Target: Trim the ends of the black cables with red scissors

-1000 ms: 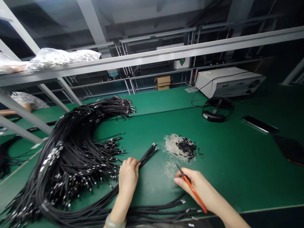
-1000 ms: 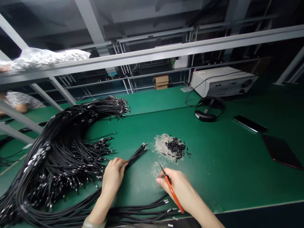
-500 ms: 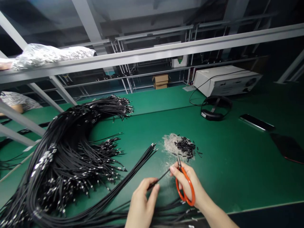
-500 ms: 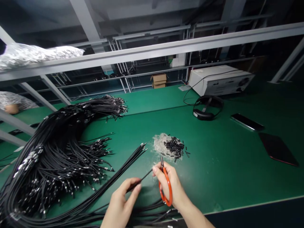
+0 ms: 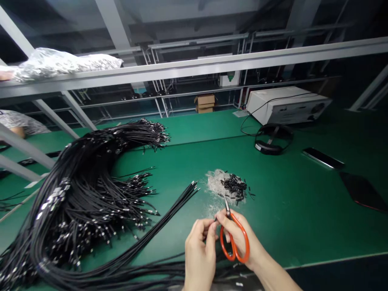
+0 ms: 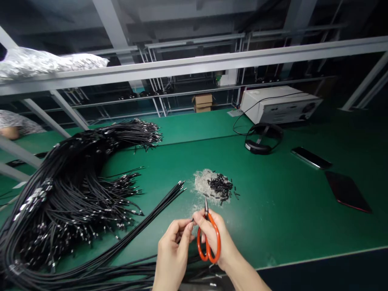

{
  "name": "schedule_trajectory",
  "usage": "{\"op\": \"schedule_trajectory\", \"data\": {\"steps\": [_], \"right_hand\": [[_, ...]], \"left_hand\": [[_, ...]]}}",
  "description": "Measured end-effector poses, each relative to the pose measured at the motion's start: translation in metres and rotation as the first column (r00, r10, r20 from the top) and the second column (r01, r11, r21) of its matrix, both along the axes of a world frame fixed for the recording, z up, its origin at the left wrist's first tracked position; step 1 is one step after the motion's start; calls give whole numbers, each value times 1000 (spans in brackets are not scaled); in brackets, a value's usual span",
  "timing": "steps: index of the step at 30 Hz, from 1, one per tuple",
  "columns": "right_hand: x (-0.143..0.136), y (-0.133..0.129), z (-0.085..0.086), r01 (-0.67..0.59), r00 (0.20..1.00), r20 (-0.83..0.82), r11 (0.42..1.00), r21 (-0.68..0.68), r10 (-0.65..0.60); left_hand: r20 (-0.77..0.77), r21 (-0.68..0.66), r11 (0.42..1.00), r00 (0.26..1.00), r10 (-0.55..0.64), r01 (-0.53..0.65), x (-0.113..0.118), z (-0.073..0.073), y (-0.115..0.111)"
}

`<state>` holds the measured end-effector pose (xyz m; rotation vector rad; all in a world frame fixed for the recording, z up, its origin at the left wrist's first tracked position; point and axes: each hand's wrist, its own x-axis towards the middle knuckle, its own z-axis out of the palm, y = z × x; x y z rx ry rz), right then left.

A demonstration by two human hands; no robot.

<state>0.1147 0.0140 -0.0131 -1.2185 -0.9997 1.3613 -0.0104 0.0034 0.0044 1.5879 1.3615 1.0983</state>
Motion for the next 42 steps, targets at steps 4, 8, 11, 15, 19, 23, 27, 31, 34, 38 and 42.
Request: {"op": "schedule_trajectory", "data": {"steps": [4, 8, 11, 15, 19, 23, 27, 31, 34, 38, 42], "right_hand": [[-4, -5, -4, 67, 934, 332, 976, 208, -135], [-1, -5, -11, -92, 732, 601, 828, 554, -321], [8, -4, -14, -220, 689, 656, 774, 594, -307], [23, -6, -16, -264, 644, 727, 823, 503, -238], [29, -9, -17, -337, 271, 922, 871, 359, -275], [26, -7, -15, -381, 86, 959, 880, 283, -271], [23, -1, -14, -403, 76, 953, 865, 300, -295], [23, 3, -16, -421, 94, 950, 853, 309, -297], [25, 5, -15, -436, 88, 954, 850, 295, -287], [29, 9, -12, -467, 49, 964, 847, 254, -262], [33, 13, -11, -487, 32, 976, 849, 205, -217]], "left_hand": [[-151, 147, 989, 987, 49, -27, 0, -4, -2], [-205, 170, 984, 974, 92, -57, -2, -9, -3], [-149, 58, 997, 988, 52, -44, -2, -12, -3], [-27, -120, 992, 999, 44, -47, -1, -13, 1], [58, -240, 969, 996, 69, -54, -2, -11, 9], [126, -292, 955, 988, 87, -47, 0, -9, 12], [161, -337, 941, 982, 99, -40, 2, -9, 13], [155, -349, 937, 983, 94, -34, 1, -12, 15], [137, -341, 939, 986, 94, -42, 0, -15, 17], [132, -333, 942, 988, 83, -35, 2, -18, 23], [104, -329, 944, 993, 52, -15, 4, -21, 28]]}}
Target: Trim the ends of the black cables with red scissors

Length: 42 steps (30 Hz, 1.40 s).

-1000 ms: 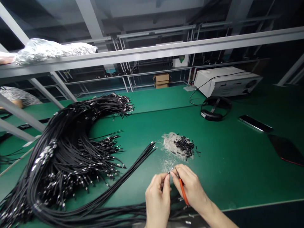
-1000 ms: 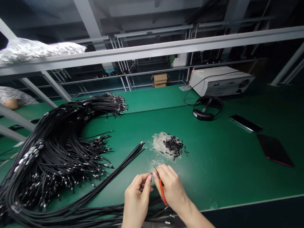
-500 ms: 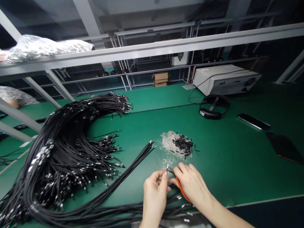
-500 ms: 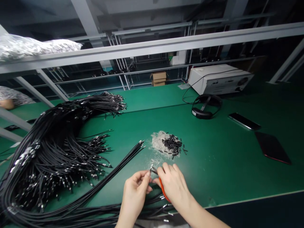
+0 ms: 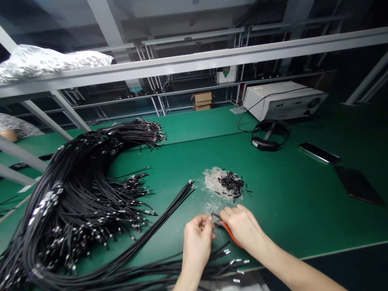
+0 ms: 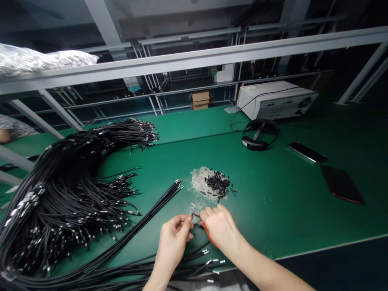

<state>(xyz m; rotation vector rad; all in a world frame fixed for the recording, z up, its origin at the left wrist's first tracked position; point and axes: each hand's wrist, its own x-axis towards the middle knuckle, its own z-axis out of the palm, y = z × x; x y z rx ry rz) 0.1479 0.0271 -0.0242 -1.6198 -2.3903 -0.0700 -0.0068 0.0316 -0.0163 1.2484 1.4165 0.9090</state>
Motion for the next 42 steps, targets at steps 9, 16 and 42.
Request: {"op": "schedule_trajectory", "data": {"steps": [9, 16, 42], "right_hand": [[2, 4, 3, -4, 999, -44, 999, -51, 1], [2, 10, 3, 63, 833, -508, 949, -308, -220], [-6, 8, 12, -613, 93, -873, 663, -430, -480]], "left_hand": [[23, -17, 1000, 1000, -12, 12, -1, 1, 6], [48, -6, 1000, 999, -14, 14, -8, -2, 9], [278, -76, 950, 922, -271, 302, -28, 23, 0]]}}
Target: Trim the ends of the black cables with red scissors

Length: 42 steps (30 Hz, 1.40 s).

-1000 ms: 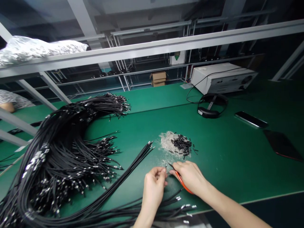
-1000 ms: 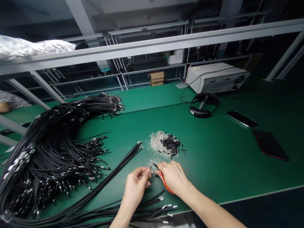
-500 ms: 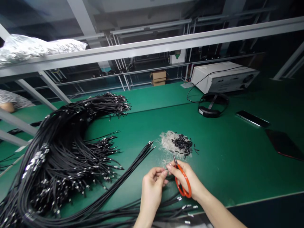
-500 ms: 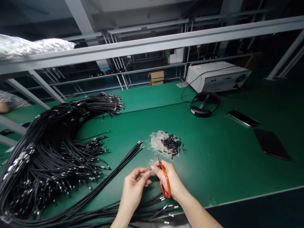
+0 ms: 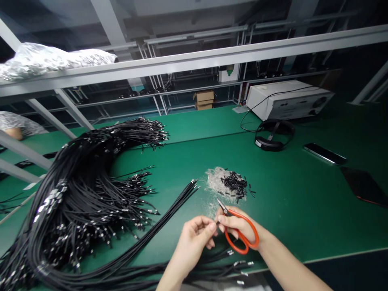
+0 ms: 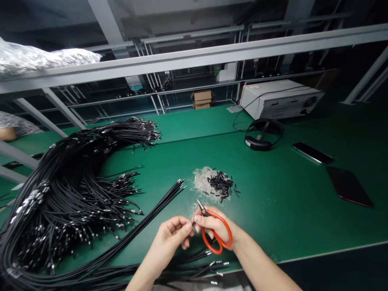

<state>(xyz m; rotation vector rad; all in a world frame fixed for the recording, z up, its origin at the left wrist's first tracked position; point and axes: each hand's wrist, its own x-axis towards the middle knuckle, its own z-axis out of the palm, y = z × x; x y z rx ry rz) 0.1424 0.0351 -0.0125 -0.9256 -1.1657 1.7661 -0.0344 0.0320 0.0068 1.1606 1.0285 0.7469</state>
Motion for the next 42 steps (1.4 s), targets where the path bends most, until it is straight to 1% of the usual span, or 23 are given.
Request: {"op": "schedule_trajectory", "data": {"steps": [1, 2, 3, 4, 5, 6, 7, 9, 11, 12, 13, 14, 15, 17, 20, 24, 28, 32, 36, 39, 40, 41, 42], "right_hand": [[5, 2, 4, -53, 996, 69, 997, 60, 49], [10, 5, 8, -95, 986, 146, 988, 119, 77], [15, 7, 12, -121, 970, 230, 977, 175, 79], [19, 9, 15, -123, 947, 318, 966, 227, 46], [22, 10, 18, -105, 913, 409, 954, 280, -20], [24, 10, 19, -80, 860, 499, 938, 337, -106], [26, 9, 20, -61, 787, 583, 915, 399, -202], [25, 3, 18, -86, 591, 710, 846, 527, -382], [21, -8, 13, -196, 377, 775, 774, 601, -507], [17, -14, 10, -252, 278, 788, 750, 611, -549], [13, -19, 7, -297, 199, 795, 737, 607, -573], [9, -24, 5, -330, 141, 799, 733, 594, -584], [5, -27, 3, -351, 101, 803, 735, 581, -587], [-1, -30, 1, -368, 61, 809, 740, 563, -585], [-5, -28, 2, -367, 30, 800, 738, 567, -600], [-4, -24, 5, -398, 13, 785, 717, 573, -620], [-3, -23, 5, -436, -2, 776, 699, 567, -631], [-4, -21, 4, -438, 1, 794, 713, 547, -608], [-2, -18, 4, -405, 60, 848, 764, 503, -527], [4, -12, 3, -363, 131, 885, 809, 461, -446], [6, -9, 3, -316, 171, 887, 829, 461, -428], [7, -7, 2, -246, 234, 879, 849, 467, -416], [7, -6, 0, -158, 324, 857, 870, 467, -401]], "left_hand": [[-58, 8, 997, 995, -78, 79, -3, 1, 0], [-123, 27, 991, 984, -127, 132, -5, 2, 1], [-186, 62, 987, 973, -133, 147, -7, 3, 1], [-241, 111, 986, 966, -97, 127, -7, 3, 2], [-285, 170, 982, 958, -31, 82, -7, 3, 2], [-318, 232, 972, 947, 44, 33, -5, 2, 2], [-342, 287, 958, 933, 111, -8, -3, 1, 1], [-376, 369, 928, 904, 204, -56, 2, -2, 0], [-388, 423, 902, 884, 260, -79, 8, -5, -3], [-393, 443, 892, 875, 281, -88, 10, -6, -4], [-398, 458, 884, 867, 299, -95, 12, -7, -5], [-405, 467, 879, 860, 311, -98, 13, -8, -6], [-412, 474, 875, 854, 319, -98, 14, -9, -7], [-427, 480, 872, 843, 326, -94, 16, -10, -9], [-455, 494, 866, 825, 337, -81, 18, -9, -10], [-495, 515, 856, 799, 342, -48, 20, -8, -11], [-507, 518, 855, 794, 334, -28, 20, -8, -11], [-493, 519, 854, 802, 337, -40, 19, -10, -12], [-459, 522, 851, 822, 336, -57, 18, -14, -11], [-436, 499, 864, 840, 323, -73, 17, -17, -8], [-423, 482, 872, 849, 317, -85, 17, -18, -7], [-407, 464, 880, 859, 312, -100, 16, -19, -6], [-392, 444, 889, 867, 308, -115, 16, -19, -5]]}}
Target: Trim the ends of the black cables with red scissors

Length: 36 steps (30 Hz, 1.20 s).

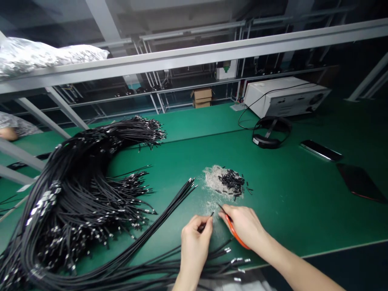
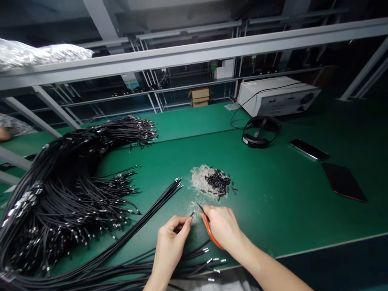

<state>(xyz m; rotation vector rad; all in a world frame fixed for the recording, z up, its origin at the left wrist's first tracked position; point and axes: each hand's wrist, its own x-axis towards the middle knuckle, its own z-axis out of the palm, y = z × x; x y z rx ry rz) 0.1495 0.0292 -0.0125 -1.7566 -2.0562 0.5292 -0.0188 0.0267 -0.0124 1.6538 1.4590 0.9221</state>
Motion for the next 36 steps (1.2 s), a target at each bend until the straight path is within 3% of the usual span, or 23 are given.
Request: {"op": "schedule_trajectory", "data": {"steps": [2, 4, 6, 9, 16, 19, 24, 30, 33, 36], "right_hand": [[-3, 1, -4, 41, 948, -311, 994, -99, -70], [-10, 0, -9, 15, 793, -594, 980, -201, -134], [-19, -2, -11, 0, 641, -747, 973, -229, -175], [-29, -5, -10, 38, 540, -827, 986, -163, -158], [-34, -8, -9, 37, 449, -881, 988, -150, -150], [-33, -9, -6, 24, 505, -852, 989, -148, -140], [-30, -10, 6, 97, 771, -634, 995, 21, -62], [-16, -8, 0, 44, 872, -487, 983, 179, 50], [-7, -10, -6, -18, 983, -172, 958, 285, 70], [-4, -11, -6, -117, 989, 122, 938, 326, 81]], "left_hand": [[39, -30, 1000, 999, -3, 4, -1, 0, 1], [77, -49, 999, 997, -21, 25, -2, 0, 1], [116, -41, 999, 993, -12, 17, -2, 1, 1], [177, -44, 999, 984, 34, -26, -1, 2, 0], [336, -202, 978, 942, 23, 48, -2, 6, -3], [301, -169, 985, 953, 21, 32, -4, 6, -5], [196, -21, 999, 980, 41, -37, -1, 5, -9], [389, -281, 959, 918, 74, 42, 0, 12, -5], [442, -322, 944, 893, 83, 71, -1, 16, -1], [468, -360, 929, 878, 97, 89, -1, 20, 0]]}}
